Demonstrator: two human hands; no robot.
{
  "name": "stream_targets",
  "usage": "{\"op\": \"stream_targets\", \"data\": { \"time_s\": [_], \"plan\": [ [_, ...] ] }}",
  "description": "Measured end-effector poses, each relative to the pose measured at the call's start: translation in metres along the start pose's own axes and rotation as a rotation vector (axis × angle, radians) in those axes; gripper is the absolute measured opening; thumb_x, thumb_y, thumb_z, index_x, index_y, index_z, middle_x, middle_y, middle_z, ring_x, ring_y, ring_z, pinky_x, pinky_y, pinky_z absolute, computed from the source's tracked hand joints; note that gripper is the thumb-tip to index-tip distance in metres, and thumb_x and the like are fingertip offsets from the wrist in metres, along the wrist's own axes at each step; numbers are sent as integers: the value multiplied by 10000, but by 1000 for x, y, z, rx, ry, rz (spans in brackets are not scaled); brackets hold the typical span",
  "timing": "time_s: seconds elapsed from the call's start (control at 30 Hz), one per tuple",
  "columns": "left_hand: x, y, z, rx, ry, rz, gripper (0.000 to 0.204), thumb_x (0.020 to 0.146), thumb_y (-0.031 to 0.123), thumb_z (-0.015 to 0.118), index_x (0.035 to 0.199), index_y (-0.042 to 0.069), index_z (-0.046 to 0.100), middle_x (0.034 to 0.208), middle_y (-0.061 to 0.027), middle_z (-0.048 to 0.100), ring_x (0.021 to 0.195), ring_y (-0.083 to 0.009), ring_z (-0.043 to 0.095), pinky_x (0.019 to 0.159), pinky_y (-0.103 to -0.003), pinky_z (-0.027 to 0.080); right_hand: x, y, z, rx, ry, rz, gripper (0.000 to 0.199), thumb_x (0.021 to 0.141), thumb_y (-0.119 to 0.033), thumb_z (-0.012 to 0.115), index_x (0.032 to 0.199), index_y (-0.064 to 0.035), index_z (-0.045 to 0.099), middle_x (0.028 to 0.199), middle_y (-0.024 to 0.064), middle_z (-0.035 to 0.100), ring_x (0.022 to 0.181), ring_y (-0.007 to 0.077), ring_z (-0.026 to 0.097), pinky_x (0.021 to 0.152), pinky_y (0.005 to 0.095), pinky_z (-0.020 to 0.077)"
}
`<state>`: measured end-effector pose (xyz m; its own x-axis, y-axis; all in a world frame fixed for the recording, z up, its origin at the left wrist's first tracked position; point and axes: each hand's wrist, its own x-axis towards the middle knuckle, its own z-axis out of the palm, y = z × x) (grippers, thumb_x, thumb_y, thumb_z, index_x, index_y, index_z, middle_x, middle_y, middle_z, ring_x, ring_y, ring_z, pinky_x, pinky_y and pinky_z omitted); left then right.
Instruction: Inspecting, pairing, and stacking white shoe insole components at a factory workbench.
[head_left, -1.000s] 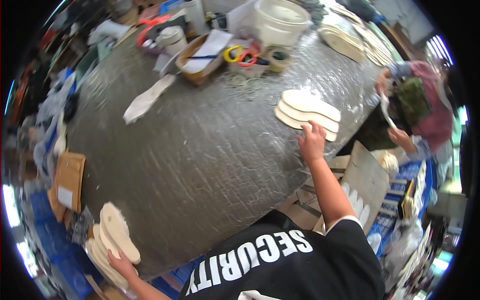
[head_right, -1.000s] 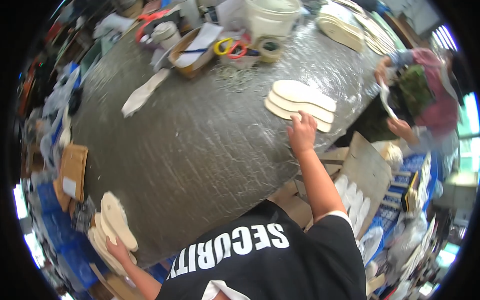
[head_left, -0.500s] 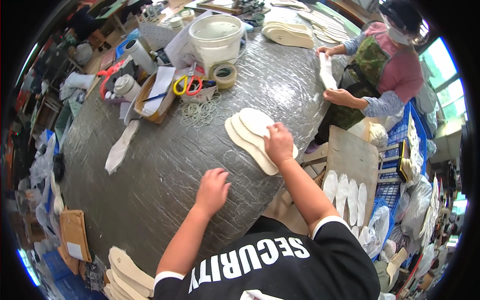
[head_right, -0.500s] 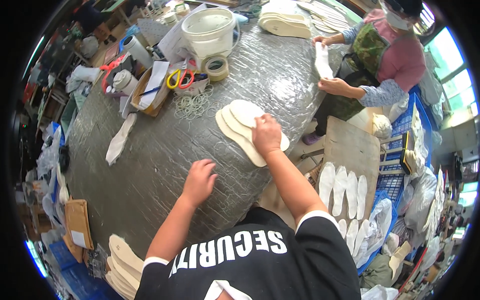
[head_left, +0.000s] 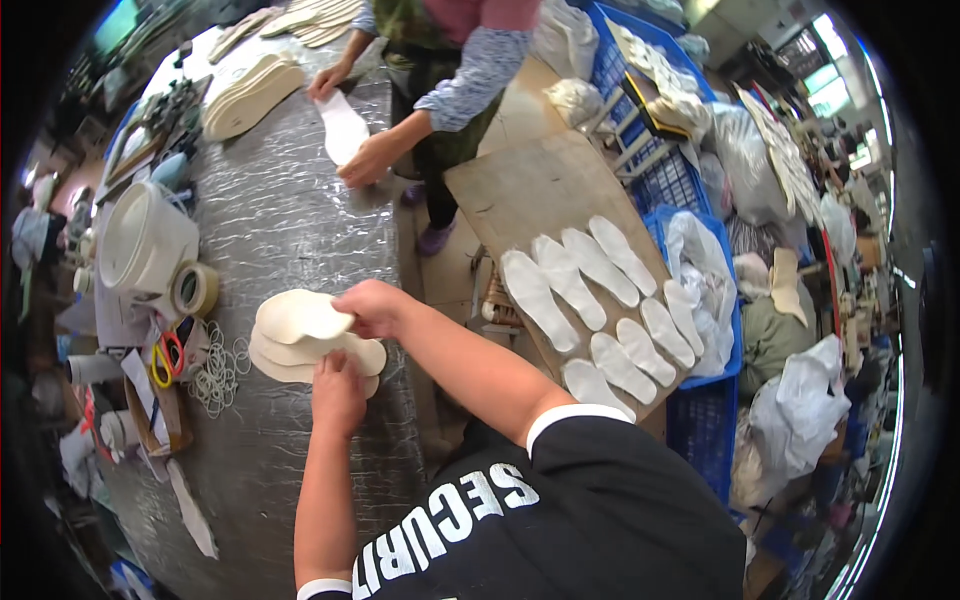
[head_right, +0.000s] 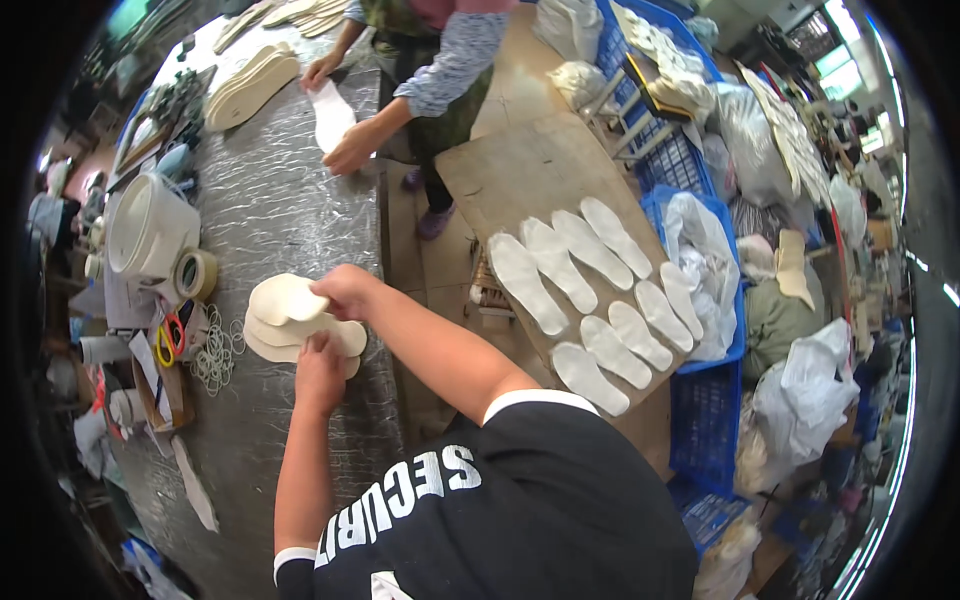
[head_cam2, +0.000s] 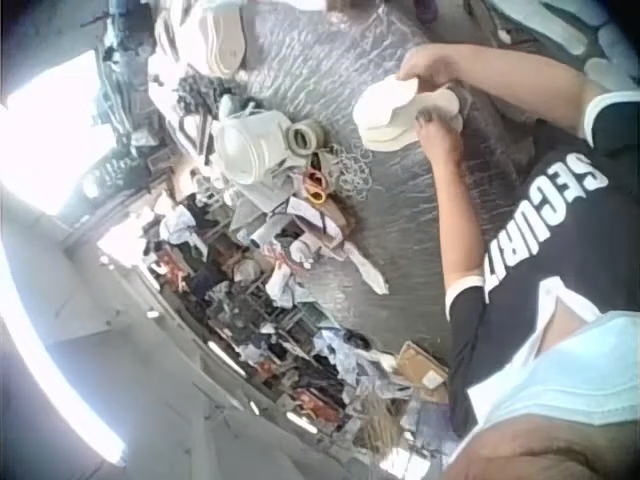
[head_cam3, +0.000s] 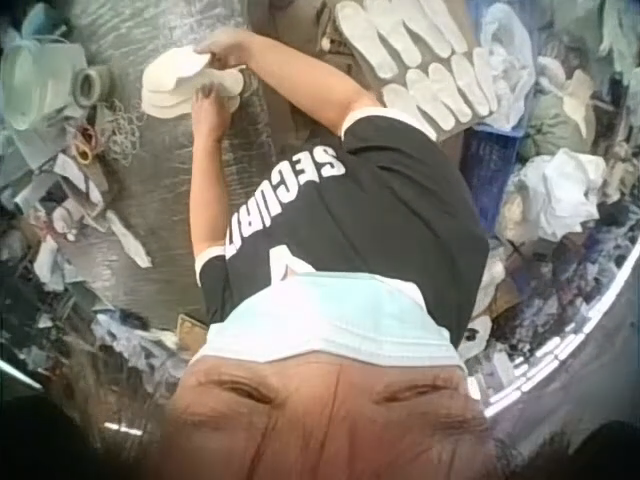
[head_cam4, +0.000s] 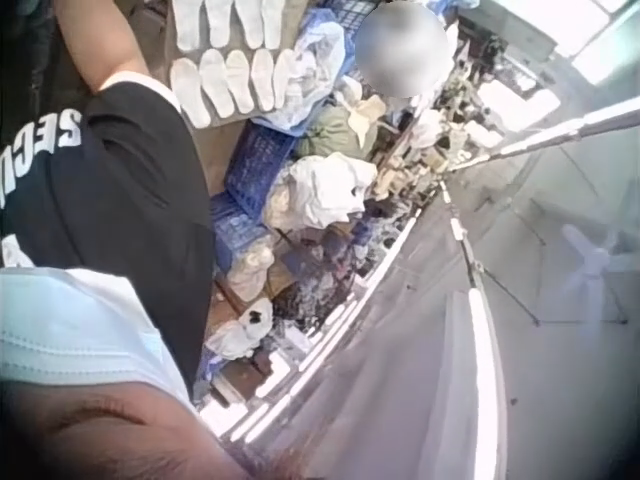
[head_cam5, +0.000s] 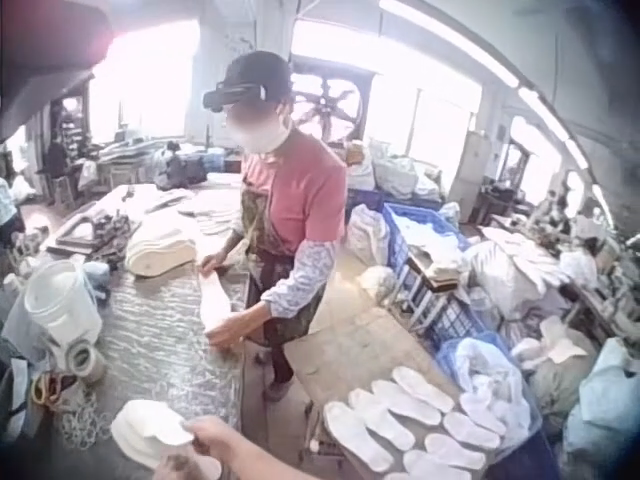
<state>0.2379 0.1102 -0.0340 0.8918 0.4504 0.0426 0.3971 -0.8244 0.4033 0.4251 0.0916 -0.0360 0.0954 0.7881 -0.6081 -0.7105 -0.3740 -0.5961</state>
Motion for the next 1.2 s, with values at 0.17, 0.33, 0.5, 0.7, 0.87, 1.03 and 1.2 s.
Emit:
{"op": "stream_targets", "data": {
  "time_s": [0.17, 0.33, 0.5, 0.7, 0.87, 1.03, 1.2],
  "plan": [
    [16, -2, 7, -436, 162, -24, 182, 889, 153, 545, 981, 15, 620, 944, -157, 624, 906, -312, 589, 786, -432, 479, -42, -15, 78, 312, -224, -243, 125, 940, -210, 577, 911, -92, 607, 752, 12, 583, 593, 108, 529, 494, 277, 424],
    [31, -26, 16, -833, 138, -51, 228, 911, 183, 543, 1032, 1, 610, 1004, -138, 624, 928, -270, 592, 780, -394, 488, -120, -26, 95, 375, -312, -338, 134, 956, -229, 567, 945, -96, 573, 753, -15, 561, 569, 66, 471, 488, 233, 387],
    [-15, -102, 9, -1342, 145, -138, 290, 939, 222, 540, 1094, -16, 597, 1078, -115, 624, 954, -219, 596, 772, -346, 500, -133, 13, 92, 130, -306, -470, 149, 932, -97, 560, 1071, -53, 533, 930, -2, 569, 850, 74, 517, 764, 252, 442],
    [-43, -73, 0, -1921, 50, -249, 344, 967, 262, 539, 1177, -10, 552, 1108, -107, 621, 872, -156, 604, 697, -286, 504, -129, 88, 73, -104, -217, -591, 221, 860, -29, 580, 1067, -20, 505, 1014, 82, 601, 924, 138, 565, 820, 325, 464],
    [-108, -10, -64, -1676, 233, -433, 323, 950, 165, 560, 1210, -20, 513, 1178, -139, 607, 1020, -218, 629, 865, -345, 532, -150, 139, 64, -491, -300, -562, 265, 821, -40, 626, 1074, -17, 551, 963, 160, 664, 927, 280, 655, 805, 374, 503],
    [-226, -16, -57, -1465, 219, -773, 322, 878, -29, 514, 1200, -28, 529, 1122, -119, 630, 986, -185, 633, 864, -328, 529, -138, 161, 63, -1173, -987, -253, 379, 795, -242, 736, 1082, -39, 593, 985, 136, 674, 935, 316, 645, 802, 423, 498],
    [-313, 1, -28, -948, -49, -1221, 245, 929, 89, 536, 1120, 4, 663, 967, -51, 690, 843, -121, 624, 763, -259, 502, -129, 163, 32, -1428, -704, -164, 315, 830, -274, 686, 1060, -71, 615, 985, 139, 681, 934, 323, 646, 789, 446, 502]
  ]
}}
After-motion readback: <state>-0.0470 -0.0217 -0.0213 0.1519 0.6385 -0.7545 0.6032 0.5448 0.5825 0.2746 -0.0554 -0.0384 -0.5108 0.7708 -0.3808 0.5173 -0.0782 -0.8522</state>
